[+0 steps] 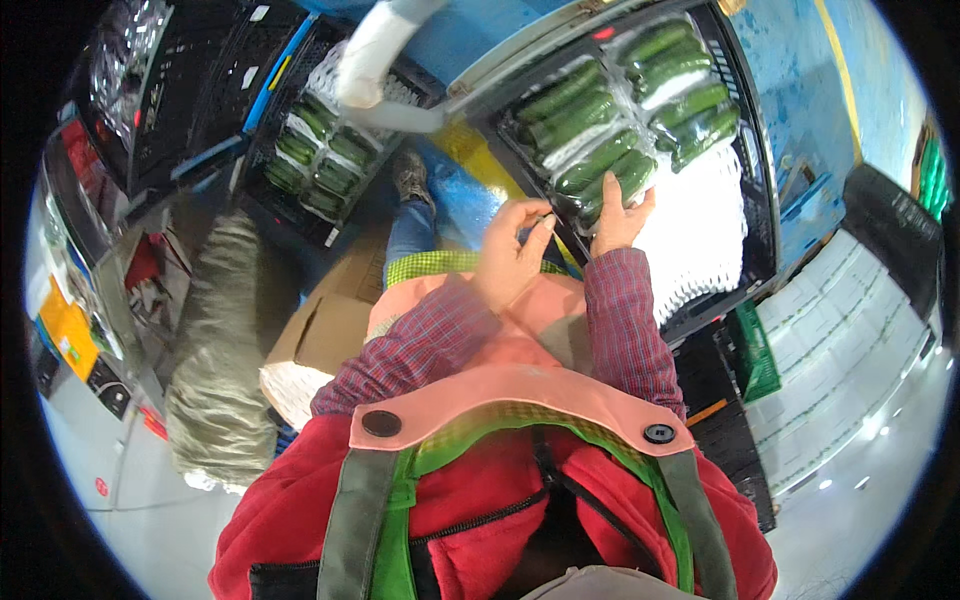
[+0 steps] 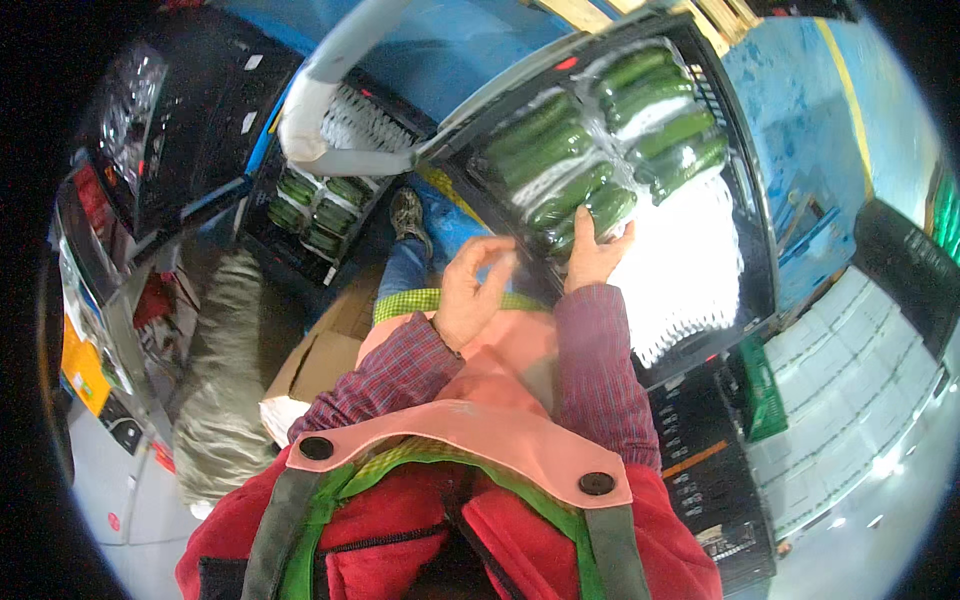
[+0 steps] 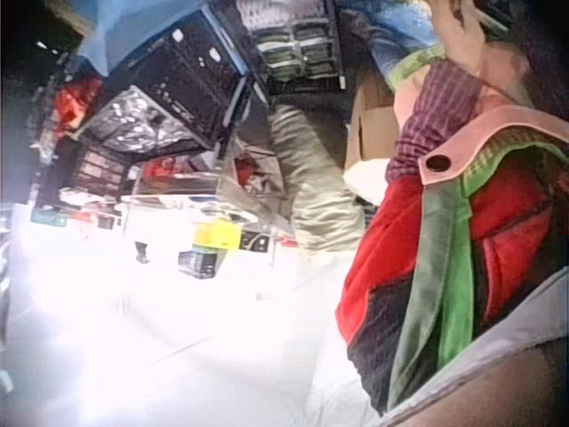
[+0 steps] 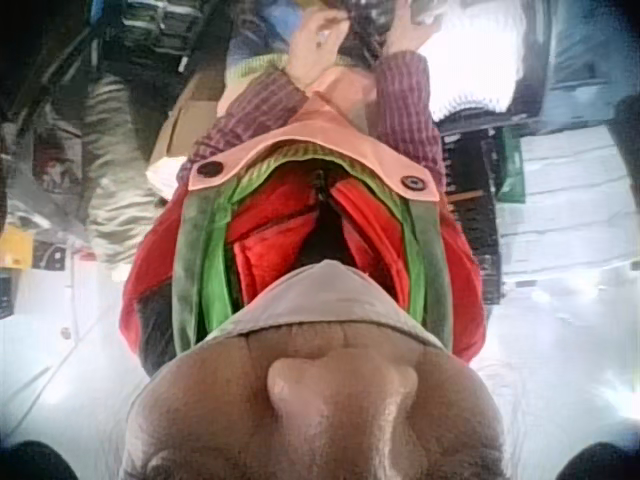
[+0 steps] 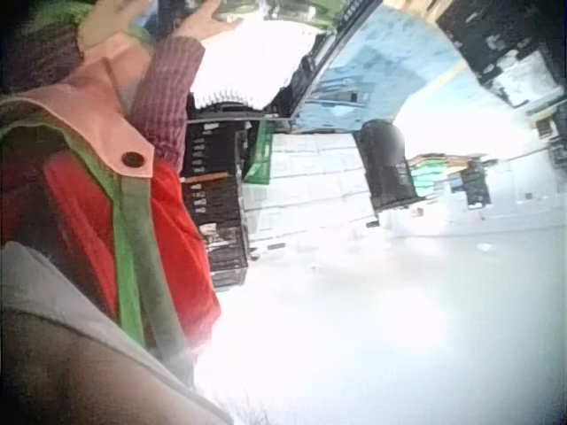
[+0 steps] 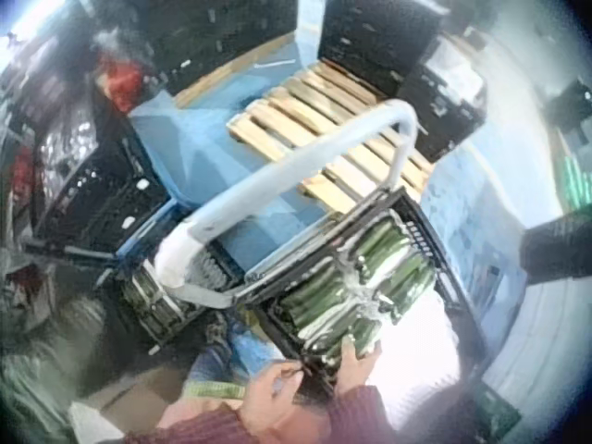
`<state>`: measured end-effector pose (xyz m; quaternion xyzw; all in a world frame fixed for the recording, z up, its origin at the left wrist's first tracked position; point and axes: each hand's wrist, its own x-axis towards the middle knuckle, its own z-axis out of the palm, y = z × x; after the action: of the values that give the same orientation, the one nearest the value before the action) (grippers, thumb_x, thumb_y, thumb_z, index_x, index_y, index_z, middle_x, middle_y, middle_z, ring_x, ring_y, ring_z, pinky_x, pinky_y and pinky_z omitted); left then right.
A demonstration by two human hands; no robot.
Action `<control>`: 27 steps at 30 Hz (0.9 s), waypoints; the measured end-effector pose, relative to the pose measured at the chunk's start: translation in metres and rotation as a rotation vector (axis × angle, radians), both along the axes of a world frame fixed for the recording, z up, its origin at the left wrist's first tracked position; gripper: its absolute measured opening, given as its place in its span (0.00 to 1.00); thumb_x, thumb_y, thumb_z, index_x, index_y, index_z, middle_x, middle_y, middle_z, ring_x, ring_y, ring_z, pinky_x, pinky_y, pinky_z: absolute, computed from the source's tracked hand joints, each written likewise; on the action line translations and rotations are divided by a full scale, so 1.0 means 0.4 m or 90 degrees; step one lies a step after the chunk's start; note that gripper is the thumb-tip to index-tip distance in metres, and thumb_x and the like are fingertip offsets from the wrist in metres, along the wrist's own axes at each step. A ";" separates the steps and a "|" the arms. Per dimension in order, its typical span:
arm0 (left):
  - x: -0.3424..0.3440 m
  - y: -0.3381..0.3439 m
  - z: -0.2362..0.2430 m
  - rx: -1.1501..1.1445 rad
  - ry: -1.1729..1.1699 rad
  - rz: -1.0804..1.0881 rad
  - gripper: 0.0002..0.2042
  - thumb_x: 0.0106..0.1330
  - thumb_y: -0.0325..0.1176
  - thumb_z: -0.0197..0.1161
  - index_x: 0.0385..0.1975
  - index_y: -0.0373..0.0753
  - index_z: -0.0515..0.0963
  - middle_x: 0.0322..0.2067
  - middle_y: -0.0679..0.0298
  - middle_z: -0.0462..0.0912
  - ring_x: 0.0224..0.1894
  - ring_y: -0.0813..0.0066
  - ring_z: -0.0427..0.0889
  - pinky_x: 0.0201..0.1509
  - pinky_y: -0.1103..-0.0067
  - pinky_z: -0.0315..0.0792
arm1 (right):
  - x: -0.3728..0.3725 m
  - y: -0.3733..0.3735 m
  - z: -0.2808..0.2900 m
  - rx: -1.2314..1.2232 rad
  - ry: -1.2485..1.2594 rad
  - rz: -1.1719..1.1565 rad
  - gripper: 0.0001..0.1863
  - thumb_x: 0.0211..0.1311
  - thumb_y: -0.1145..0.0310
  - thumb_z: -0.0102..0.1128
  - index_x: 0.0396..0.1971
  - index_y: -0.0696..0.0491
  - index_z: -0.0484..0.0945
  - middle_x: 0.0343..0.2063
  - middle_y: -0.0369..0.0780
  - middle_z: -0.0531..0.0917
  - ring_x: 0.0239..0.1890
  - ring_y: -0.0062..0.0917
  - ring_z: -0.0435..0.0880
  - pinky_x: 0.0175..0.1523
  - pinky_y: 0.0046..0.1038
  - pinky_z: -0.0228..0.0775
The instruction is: The person places packaged cucumbers into a black crate, then applies labels to each package one by one. The person repeats this process for multiple packages, arranging them neatly in the crate.
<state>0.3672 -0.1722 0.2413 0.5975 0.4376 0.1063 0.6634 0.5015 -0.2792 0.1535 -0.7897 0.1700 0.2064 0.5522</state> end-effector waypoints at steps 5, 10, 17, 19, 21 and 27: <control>-0.084 0.002 -0.094 -0.358 0.011 0.248 0.09 0.71 0.34 0.59 0.35 0.34 0.77 0.28 0.68 0.80 0.31 0.83 0.77 0.33 0.81 0.73 | 0.030 -0.003 -0.074 -0.151 0.016 0.105 0.48 0.64 0.54 0.63 0.73 0.58 0.43 0.67 0.52 0.59 0.68 0.37 0.62 0.69 0.40 0.56; -0.171 0.053 -0.252 -0.355 0.006 0.429 0.13 0.69 0.39 0.63 0.29 0.36 0.77 0.19 0.68 0.75 0.17 0.81 0.73 0.22 0.81 0.69 | 0.042 -0.034 0.054 -0.245 0.166 0.256 0.38 0.72 0.52 0.49 0.72 0.57 0.48 0.70 0.50 0.55 0.68 0.39 0.62 0.68 0.42 0.56; -0.292 0.190 -0.516 -0.431 -0.062 0.700 0.18 0.69 0.48 0.61 0.29 0.37 0.77 0.18 0.69 0.74 0.19 0.81 0.71 0.23 0.80 0.65 | -0.214 0.121 0.288 -0.203 -0.282 0.981 0.29 0.56 0.73 0.60 0.59 0.64 0.66 0.54 0.53 0.71 0.55 0.43 0.72 0.61 0.40 0.64; -0.326 0.238 -0.588 -0.439 -0.085 0.797 0.20 0.68 0.52 0.62 0.33 0.36 0.76 0.20 0.68 0.75 0.21 0.82 0.73 0.27 0.81 0.69 | -0.281 0.242 0.205 -0.152 -0.162 0.995 0.29 0.54 0.77 0.59 0.58 0.62 0.66 0.52 0.50 0.72 0.52 0.38 0.75 0.55 0.36 0.69; -0.352 0.282 -0.639 -0.509 -0.157 0.946 0.23 0.68 0.54 0.60 0.39 0.36 0.74 0.22 0.67 0.75 0.24 0.80 0.75 0.35 0.81 0.71 | -0.355 0.387 0.018 -0.076 -0.112 0.914 0.34 0.54 0.83 0.61 0.63 0.58 0.62 0.55 0.46 0.72 0.52 0.31 0.76 0.56 0.30 0.70; -0.405 0.356 -0.667 -0.380 -0.164 1.157 0.18 0.70 0.50 0.60 0.34 0.38 0.75 0.25 0.66 0.76 0.28 0.75 0.77 0.37 0.78 0.73 | -0.575 0.848 -0.625 -0.075 0.114 0.882 0.50 0.53 0.65 0.75 0.69 0.59 0.49 0.63 0.53 0.65 0.63 0.36 0.68 0.64 0.37 0.66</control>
<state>0.2052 -0.0299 -0.0257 -0.1793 0.6657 0.5286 0.4953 0.2716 0.0602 -0.0964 -0.7246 -0.3170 0.5655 0.2338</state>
